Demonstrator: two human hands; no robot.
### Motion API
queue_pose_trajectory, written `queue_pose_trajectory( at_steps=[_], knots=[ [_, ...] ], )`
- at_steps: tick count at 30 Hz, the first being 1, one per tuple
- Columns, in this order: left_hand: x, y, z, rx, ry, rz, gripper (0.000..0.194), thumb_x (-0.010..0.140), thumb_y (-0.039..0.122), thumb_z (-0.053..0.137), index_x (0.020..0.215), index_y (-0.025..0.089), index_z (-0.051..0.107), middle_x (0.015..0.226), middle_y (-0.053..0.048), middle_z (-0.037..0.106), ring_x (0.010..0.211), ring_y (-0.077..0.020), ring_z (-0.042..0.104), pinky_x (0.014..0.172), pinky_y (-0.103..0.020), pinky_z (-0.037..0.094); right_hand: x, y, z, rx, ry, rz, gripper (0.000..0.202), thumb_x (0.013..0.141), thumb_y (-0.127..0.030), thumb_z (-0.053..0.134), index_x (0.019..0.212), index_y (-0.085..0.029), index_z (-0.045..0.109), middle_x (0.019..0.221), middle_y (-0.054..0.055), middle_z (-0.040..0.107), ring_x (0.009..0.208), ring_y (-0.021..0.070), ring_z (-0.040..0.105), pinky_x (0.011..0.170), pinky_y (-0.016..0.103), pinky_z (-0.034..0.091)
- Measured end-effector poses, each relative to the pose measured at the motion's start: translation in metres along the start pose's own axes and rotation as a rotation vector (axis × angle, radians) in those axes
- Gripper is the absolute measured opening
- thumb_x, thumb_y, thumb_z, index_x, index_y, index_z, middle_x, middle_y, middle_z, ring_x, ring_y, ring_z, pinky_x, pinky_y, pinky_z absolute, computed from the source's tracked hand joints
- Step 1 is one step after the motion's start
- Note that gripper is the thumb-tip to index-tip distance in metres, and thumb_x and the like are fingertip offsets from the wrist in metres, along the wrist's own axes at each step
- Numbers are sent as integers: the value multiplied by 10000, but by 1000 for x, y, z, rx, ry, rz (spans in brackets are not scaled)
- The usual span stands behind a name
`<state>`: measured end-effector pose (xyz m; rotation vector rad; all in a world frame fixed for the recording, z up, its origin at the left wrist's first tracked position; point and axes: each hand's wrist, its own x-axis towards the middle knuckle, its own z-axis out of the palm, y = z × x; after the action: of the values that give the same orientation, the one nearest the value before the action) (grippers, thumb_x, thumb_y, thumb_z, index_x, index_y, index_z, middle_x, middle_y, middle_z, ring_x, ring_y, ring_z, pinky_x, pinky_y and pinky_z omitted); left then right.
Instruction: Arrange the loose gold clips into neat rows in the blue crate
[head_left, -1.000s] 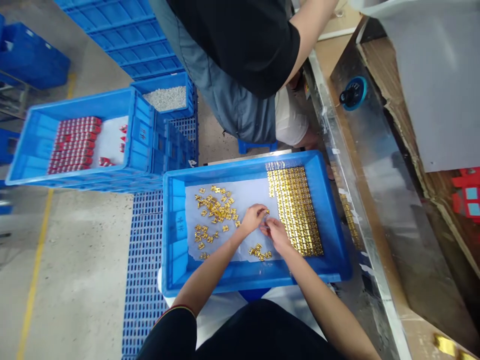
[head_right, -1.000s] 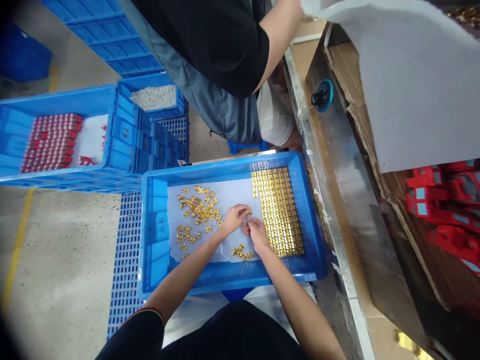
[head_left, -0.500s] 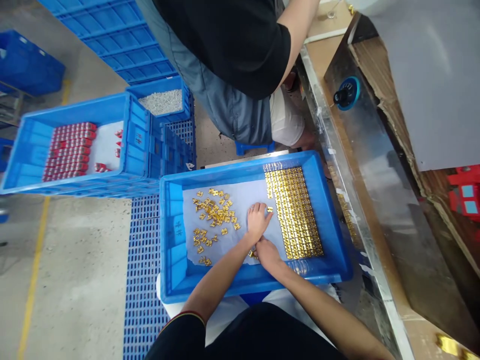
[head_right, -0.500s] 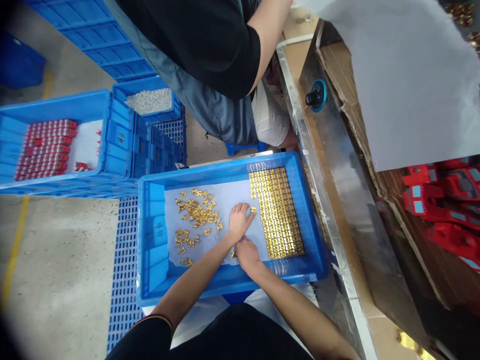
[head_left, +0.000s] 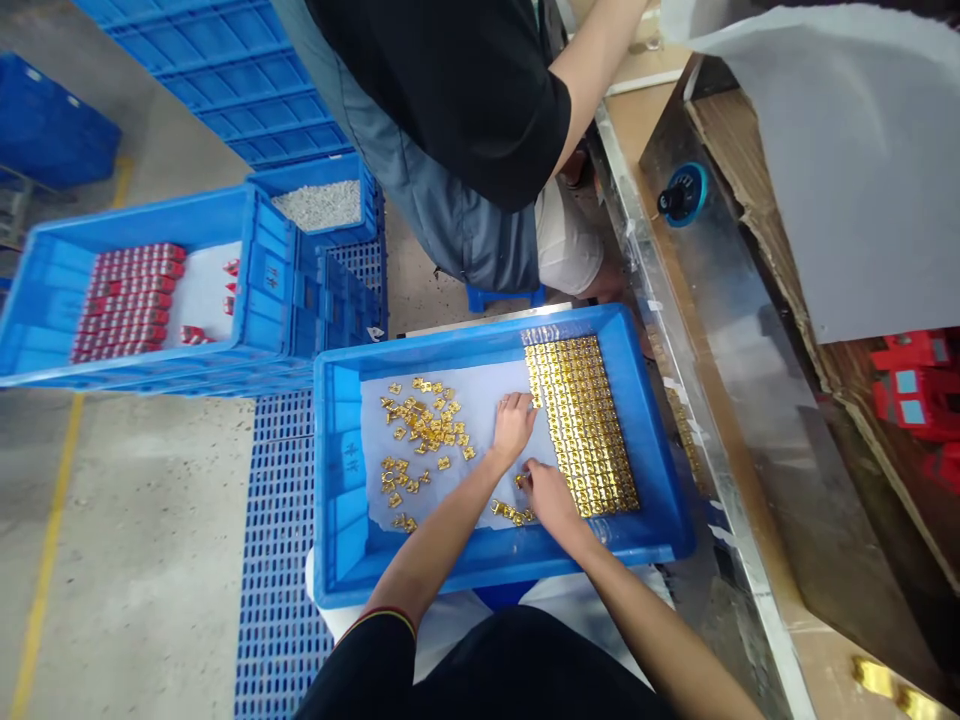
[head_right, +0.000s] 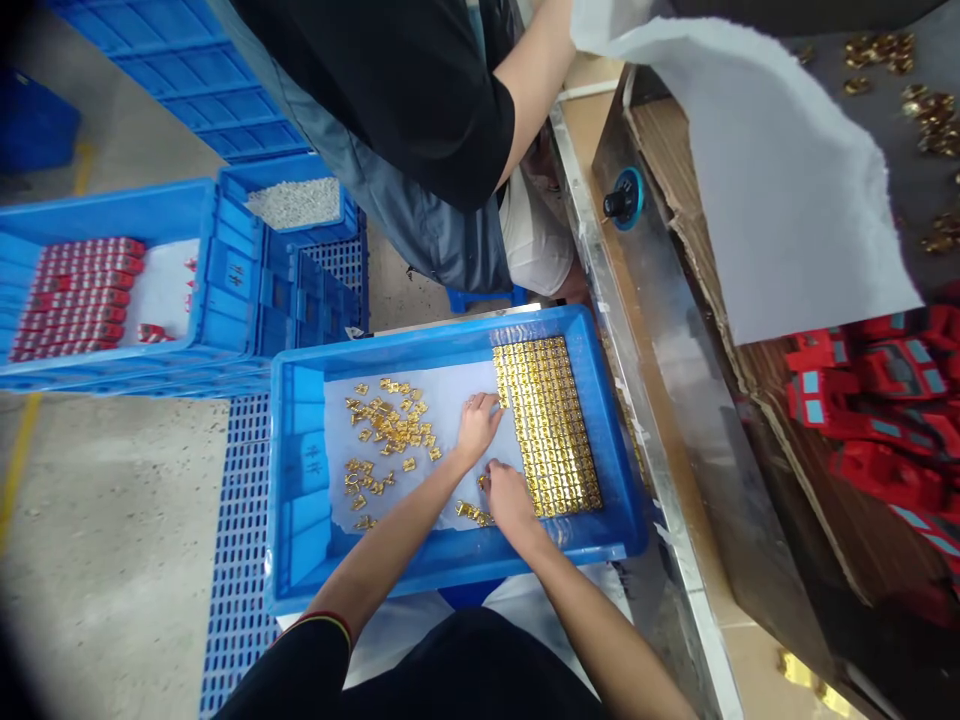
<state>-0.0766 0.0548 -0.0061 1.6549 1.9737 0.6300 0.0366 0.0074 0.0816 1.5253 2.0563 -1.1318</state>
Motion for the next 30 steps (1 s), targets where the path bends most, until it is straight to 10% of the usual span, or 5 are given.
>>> queue_pose_trajectory(
  at_steps=[10,22,25,30],
  knots=[
    [-77,4,-55,-560,-215,-110,191,896,341,613,1008,199,679,902,-26,718,803,-145,677,770,-267,546,18,24,9,1152,181,171,134,722,-334,614,783,-215,600,577,-27,633,574,163,627,620,292,527],
    [-55,-3,-27,-406,-110,-270,183,891,156,511,900,170,693,849,-48,701,763,-153,662,763,-295,554,7,23,22,1113,117,144,261,775,-460,578,875,-219,560,710,-3,670,613,161,647,586,279,507],
    [-50,-7,-30,-141,-83,-167,270,902,111,452,1010,185,689,952,-68,672,852,-172,649,822,-311,534,-4,27,25,1010,92,111,116,768,-333,589,776,-217,587,671,-16,644,619,168,633,645,293,497],
    [-43,-10,-40,36,-357,177,451,868,91,512,1249,308,619,1228,-58,569,1007,-173,607,944,-318,502,-21,29,29,705,85,5,98,820,-233,545,847,-210,636,825,26,709,755,186,653,773,302,476]
  ],
)
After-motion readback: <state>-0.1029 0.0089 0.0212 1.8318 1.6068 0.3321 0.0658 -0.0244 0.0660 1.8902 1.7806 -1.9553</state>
